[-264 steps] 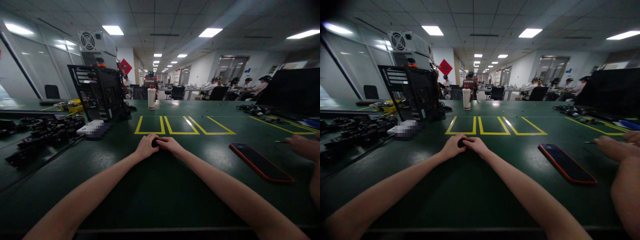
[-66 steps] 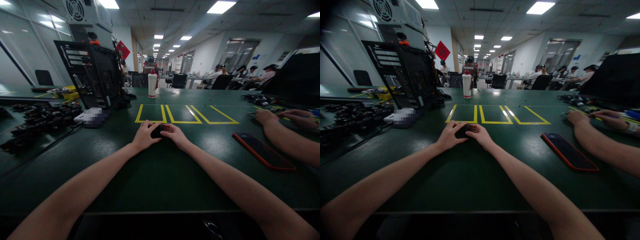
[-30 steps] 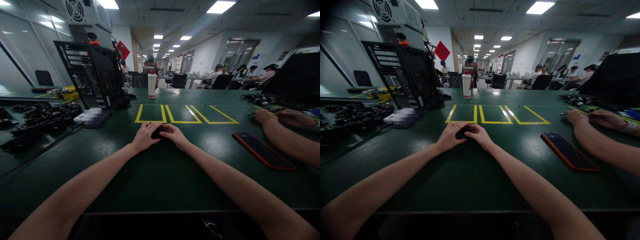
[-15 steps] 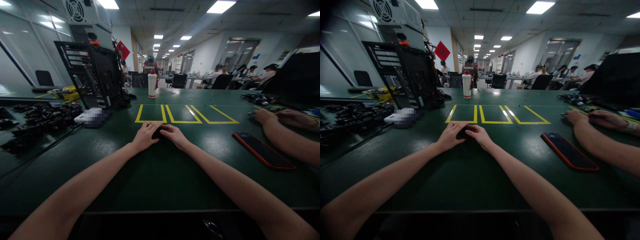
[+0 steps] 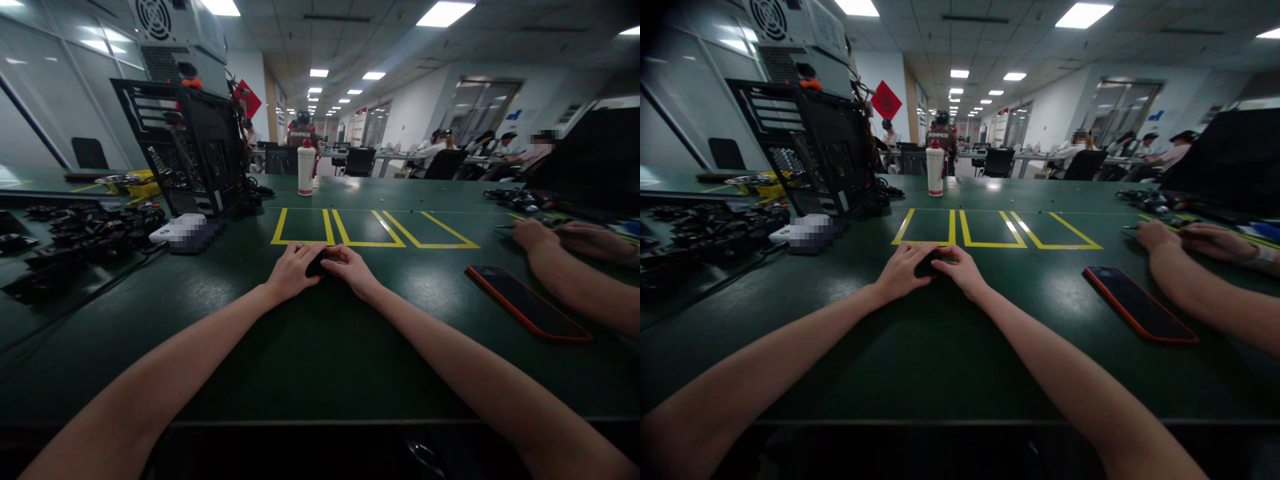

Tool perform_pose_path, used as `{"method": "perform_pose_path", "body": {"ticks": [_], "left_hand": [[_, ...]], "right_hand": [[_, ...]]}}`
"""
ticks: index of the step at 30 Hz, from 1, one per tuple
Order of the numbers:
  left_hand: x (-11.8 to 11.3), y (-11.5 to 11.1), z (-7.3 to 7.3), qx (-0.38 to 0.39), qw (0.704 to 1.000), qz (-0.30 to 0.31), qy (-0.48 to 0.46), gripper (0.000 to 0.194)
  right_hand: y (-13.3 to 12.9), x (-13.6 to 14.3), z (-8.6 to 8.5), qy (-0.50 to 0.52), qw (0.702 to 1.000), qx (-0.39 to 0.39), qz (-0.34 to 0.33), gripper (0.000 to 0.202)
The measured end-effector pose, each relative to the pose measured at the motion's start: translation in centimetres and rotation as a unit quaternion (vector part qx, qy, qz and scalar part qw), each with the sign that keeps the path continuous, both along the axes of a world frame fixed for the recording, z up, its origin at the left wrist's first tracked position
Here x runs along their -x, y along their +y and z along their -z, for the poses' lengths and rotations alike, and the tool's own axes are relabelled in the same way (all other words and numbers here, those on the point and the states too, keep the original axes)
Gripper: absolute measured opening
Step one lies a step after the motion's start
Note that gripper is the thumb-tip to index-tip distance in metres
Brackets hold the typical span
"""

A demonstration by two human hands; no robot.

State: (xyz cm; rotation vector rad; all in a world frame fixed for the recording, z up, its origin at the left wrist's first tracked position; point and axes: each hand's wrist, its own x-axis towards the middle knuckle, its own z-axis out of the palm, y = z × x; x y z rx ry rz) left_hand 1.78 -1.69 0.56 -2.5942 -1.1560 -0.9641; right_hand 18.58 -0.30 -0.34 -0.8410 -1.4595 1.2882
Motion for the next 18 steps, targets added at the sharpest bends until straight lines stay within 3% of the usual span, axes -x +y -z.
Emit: {"method": "perform_pose_path", "body": {"ticks": [8,14,18], "left_hand": [[-0.04,0.06,-0.03,-0.002,1.000,-0.004,0.005,0.060],[-0.01,0.21,0.03,0.000,1.000,-0.001,0.004,0.059],[0.05,0.21,0.04,0.005,1.000,0.002,0.004,0.058]], "right_hand": [[-0.28,0.16,-0.43,-0.013,0.999,-0.028,0.012,0.035],[-0.01,0.04,0.06,-0.030,0.997,-0.072,0.000,0.031],[0.13,0.16,0.15,-0.039,0.996,-0.074,0.029,0.021]]}}
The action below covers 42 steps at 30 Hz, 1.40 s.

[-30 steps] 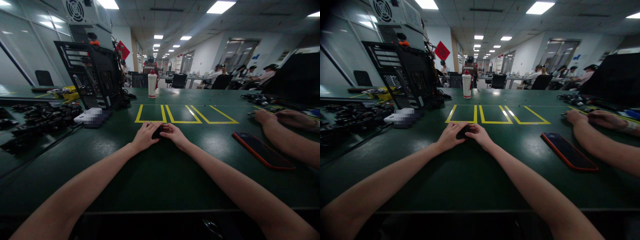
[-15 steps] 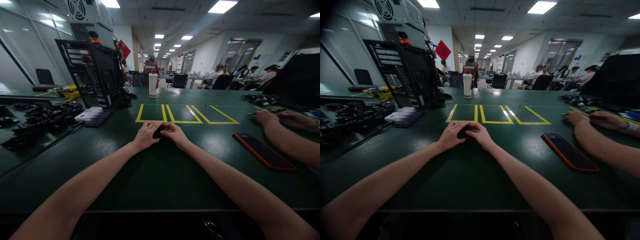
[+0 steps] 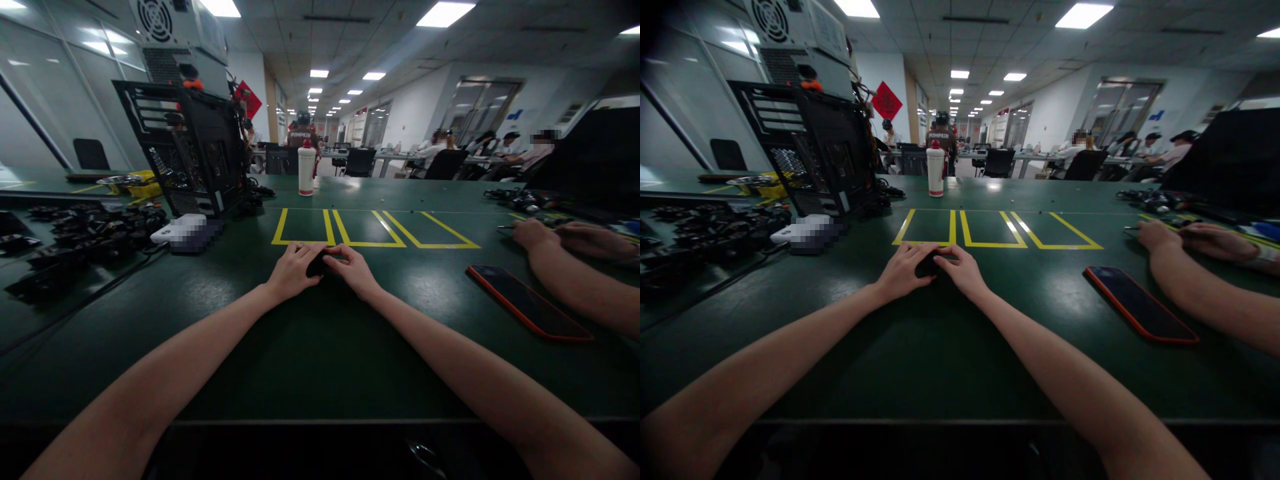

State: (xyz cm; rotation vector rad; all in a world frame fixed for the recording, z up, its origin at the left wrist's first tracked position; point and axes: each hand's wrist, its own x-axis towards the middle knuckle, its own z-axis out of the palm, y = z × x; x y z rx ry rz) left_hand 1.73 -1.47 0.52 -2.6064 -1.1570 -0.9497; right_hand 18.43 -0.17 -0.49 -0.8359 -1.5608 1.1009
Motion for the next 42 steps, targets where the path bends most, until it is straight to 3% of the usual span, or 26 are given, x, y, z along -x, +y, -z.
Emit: {"method": "perform_pose_path", "body": {"ticks": [5,10,16,20,23,27,31,38,42], "left_hand": [[-0.06,-0.11,-0.08,0.001,1.000,0.000,-0.002,0.059],[-0.10,-0.10,-0.07,-0.001,1.000,-0.005,-0.004,0.060],[-0.01,-0.01,0.01,-0.001,1.000,-0.006,-0.002,0.061],[-0.10,0.00,-0.01,-0.002,1.000,-0.002,-0.009,0.061],[-0.15,-0.02,-0.04,0.001,1.000,-0.002,-0.009,0.062],[-0.11,-0.06,-0.04,0.001,1.000,-0.006,-0.008,0.061],[-0.09,-0.07,0.00,-0.003,1.000,-0.007,-0.006,0.060],[-0.16,-0.16,-0.05,0.000,1.000,-0.006,-0.007,0.060],[-0.14,-0.15,-0.05,0.001,1.000,-0.009,-0.006,0.060]], "right_hand": [[0.29,-0.02,-0.18,0.007,1.000,0.007,0.018,0.026],[0.45,-0.30,-0.40,-0.005,0.999,0.036,-0.017,0.030],[-0.15,-0.42,-0.72,-0.023,1.000,0.006,-0.021,0.029],[-0.02,-0.07,-0.53,-0.006,1.000,0.016,-0.002,0.022],[0.26,0.05,-0.44,-0.003,0.999,0.024,0.023,0.028],[0.41,-0.21,-0.48,-0.016,0.999,0.050,-0.008,0.031],[0.30,-0.43,-0.28,-0.021,0.999,0.027,-0.016,0.035],[0.31,-0.13,-0.23,-0.002,1.000,0.010,0.002,0.020],[0.50,-0.15,-0.30,0.000,1.000,0.028,0.001,0.032]]}}
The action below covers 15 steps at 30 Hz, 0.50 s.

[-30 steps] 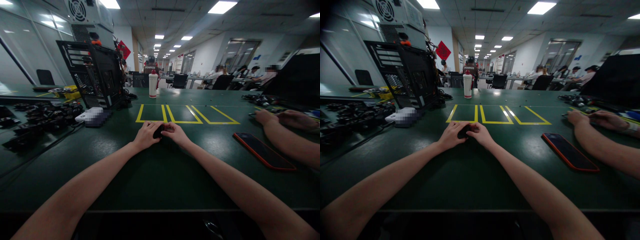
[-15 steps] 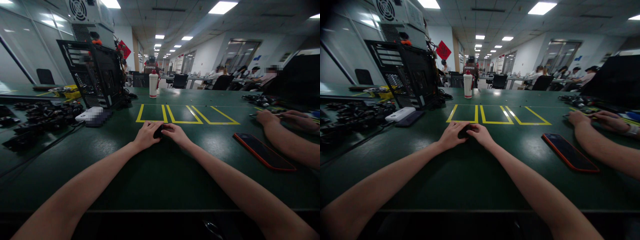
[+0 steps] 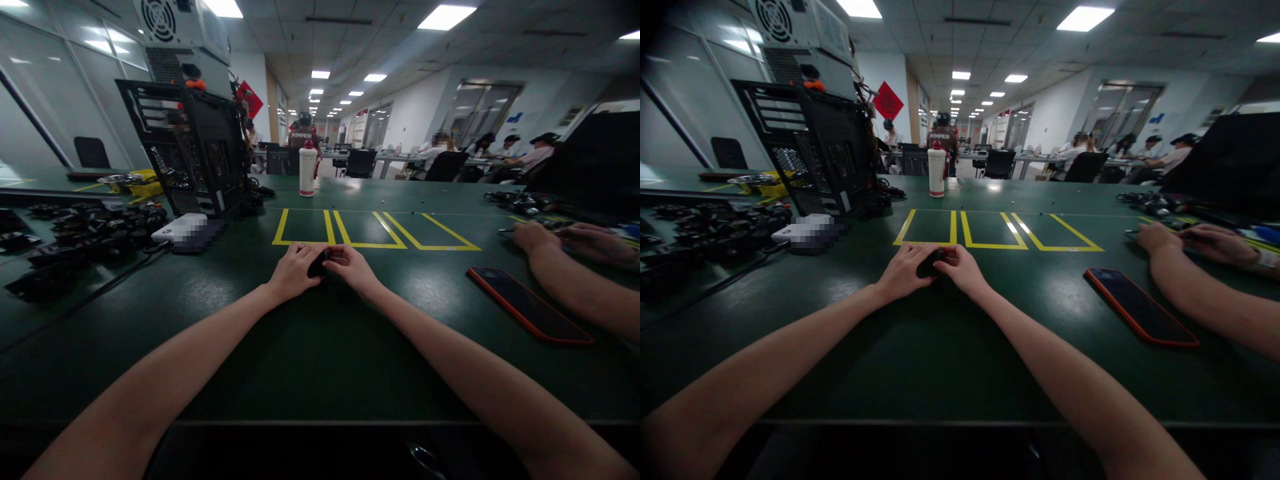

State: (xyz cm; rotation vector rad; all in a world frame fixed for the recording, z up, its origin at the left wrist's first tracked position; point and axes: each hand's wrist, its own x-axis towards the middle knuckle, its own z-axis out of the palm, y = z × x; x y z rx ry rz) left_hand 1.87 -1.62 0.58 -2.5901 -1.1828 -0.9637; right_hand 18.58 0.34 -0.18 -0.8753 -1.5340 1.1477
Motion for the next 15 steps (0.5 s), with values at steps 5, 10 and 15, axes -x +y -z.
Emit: {"method": "perform_pose_path", "body": {"ticks": [5,10,15], "left_hand": [[-0.02,0.10,0.05,0.001,1.000,-0.003,0.007,0.060],[-0.06,0.16,0.16,-0.004,1.000,-0.005,0.004,0.059],[-0.04,0.13,0.15,-0.005,1.000,-0.006,0.002,0.060]], "right_hand": [[-0.06,-0.11,0.02,-0.011,1.000,0.001,-0.020,0.033],[-0.59,0.12,-0.13,-0.013,1.000,-0.023,-0.010,0.030],[-0.51,0.28,-0.18,-0.011,1.000,-0.021,0.012,0.024]]}}
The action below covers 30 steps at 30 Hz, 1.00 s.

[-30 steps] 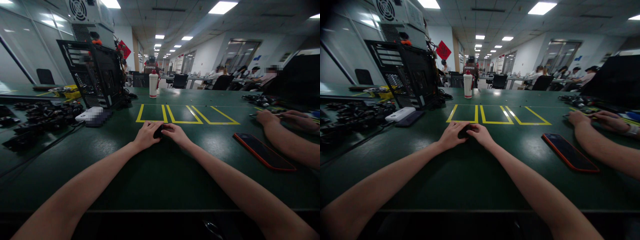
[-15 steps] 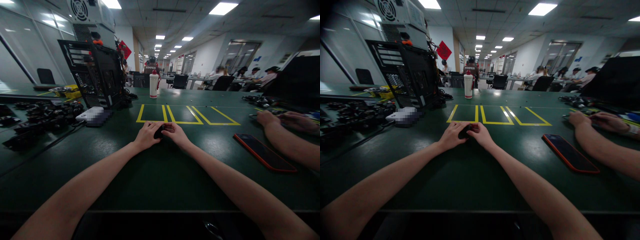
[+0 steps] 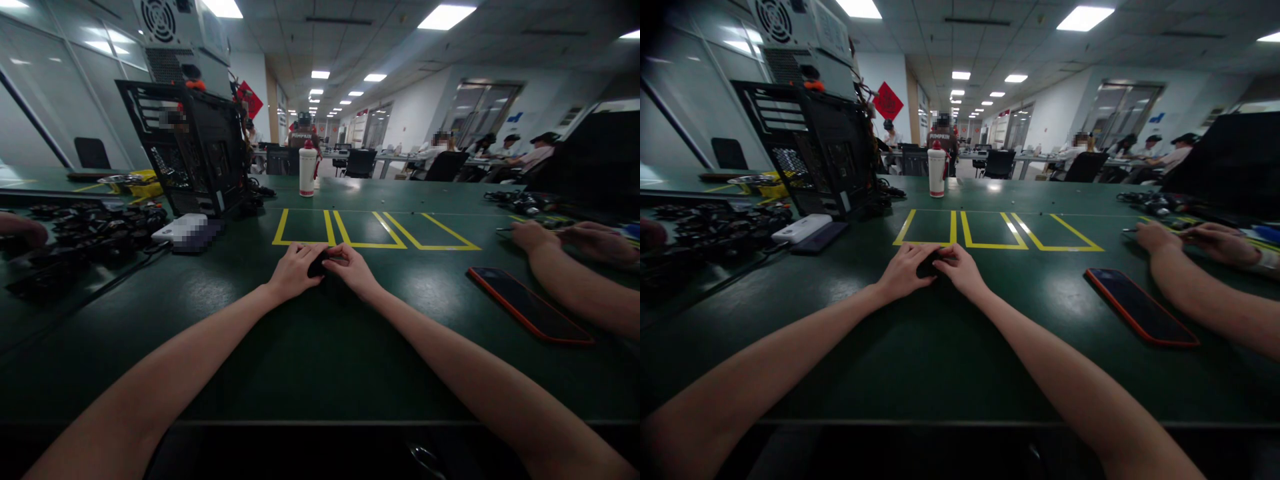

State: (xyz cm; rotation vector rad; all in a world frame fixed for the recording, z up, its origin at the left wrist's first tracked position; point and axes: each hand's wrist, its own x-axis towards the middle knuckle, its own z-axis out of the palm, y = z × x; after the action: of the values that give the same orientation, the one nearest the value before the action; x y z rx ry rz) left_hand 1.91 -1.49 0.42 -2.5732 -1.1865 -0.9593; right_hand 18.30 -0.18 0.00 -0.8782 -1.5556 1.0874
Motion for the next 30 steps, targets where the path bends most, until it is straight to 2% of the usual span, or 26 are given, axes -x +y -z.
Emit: {"method": "perform_pose_path", "body": {"ticks": [4,8,13,18,21,26,30], "left_hand": [[0.01,-0.01,-0.03,0.001,1.000,-0.002,0.001,0.060],[0.06,0.06,0.00,0.007,1.000,0.003,-0.001,0.060],[0.03,0.08,0.01,0.010,1.000,0.007,-0.002,0.058],[0.03,0.03,-0.03,0.005,1.000,0.003,0.000,0.059],[0.05,0.03,-0.04,0.003,1.000,0.000,0.004,0.060],[0.04,0.11,0.02,-0.001,1.000,0.004,0.006,0.063],[0.06,0.13,0.05,-0.001,1.000,0.003,0.006,0.061]], "right_hand": [[0.24,-0.20,0.10,-0.023,1.000,0.009,-0.007,0.031],[0.26,-0.38,0.38,-0.031,0.999,-0.028,-0.020,0.031],[0.26,-0.37,0.64,-0.032,0.998,-0.062,-0.004,0.019],[0.59,-0.50,0.42,-0.052,0.998,-0.037,0.019,0.027],[0.69,-0.59,0.21,-0.061,0.998,-0.014,-0.006,0.029],[0.23,-0.48,0.17,-0.024,0.999,-0.021,-0.033,0.030],[0.08,-0.36,0.27,-0.014,0.999,-0.024,-0.030,0.022]]}}
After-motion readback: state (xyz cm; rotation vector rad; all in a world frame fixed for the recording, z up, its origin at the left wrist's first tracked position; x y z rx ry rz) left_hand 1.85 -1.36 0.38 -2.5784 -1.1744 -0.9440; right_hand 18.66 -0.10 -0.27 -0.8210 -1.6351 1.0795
